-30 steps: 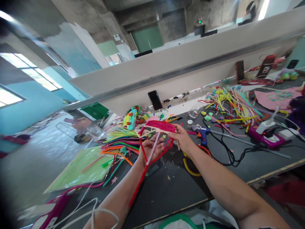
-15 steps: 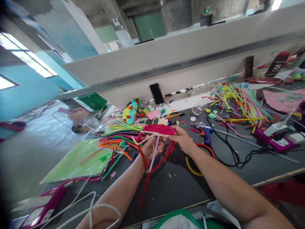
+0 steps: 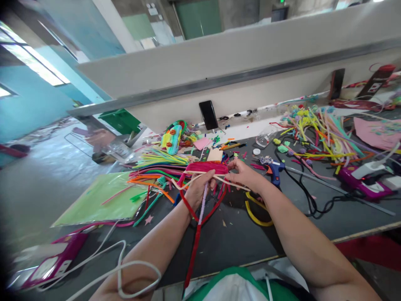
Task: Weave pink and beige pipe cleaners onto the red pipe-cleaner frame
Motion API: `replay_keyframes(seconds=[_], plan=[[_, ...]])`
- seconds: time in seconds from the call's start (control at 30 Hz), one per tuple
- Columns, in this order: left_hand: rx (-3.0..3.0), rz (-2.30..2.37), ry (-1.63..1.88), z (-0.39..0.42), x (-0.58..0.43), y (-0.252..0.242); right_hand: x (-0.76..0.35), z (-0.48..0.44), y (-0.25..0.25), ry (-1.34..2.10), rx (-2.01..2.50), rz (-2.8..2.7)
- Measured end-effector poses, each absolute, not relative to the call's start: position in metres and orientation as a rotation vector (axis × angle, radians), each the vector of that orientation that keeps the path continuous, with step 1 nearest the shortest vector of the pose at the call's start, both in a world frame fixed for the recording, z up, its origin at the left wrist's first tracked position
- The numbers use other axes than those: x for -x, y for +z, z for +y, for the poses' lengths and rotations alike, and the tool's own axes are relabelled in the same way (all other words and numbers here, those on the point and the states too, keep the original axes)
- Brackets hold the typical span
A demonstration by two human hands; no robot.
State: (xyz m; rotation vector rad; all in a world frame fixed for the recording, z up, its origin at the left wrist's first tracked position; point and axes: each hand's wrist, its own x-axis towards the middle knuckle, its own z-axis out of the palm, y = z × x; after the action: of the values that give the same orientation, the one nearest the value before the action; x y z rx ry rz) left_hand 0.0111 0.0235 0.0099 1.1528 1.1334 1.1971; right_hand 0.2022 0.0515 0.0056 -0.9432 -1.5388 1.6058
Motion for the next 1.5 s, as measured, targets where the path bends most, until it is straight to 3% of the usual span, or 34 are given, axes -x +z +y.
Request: replay_keyframes(seconds=[0.5, 0.9, 1.5], plan=[[-0.94, 0.98, 1.336, 0.029, -0.014, 0.0, -0.202, 0.055, 0.008, 1.006, 1.192, -1.942], [-0.763, 0.795, 1.282, 0.038, -0.012, -0.004, -0.205, 0.055, 0.008, 1.125, 1.253, -1.866], [-0.787, 0.783, 1.239, 0.036, -0.01, -0.007, -0.205, 0.057, 0.012, 0.978, 1.325, -1.909]])
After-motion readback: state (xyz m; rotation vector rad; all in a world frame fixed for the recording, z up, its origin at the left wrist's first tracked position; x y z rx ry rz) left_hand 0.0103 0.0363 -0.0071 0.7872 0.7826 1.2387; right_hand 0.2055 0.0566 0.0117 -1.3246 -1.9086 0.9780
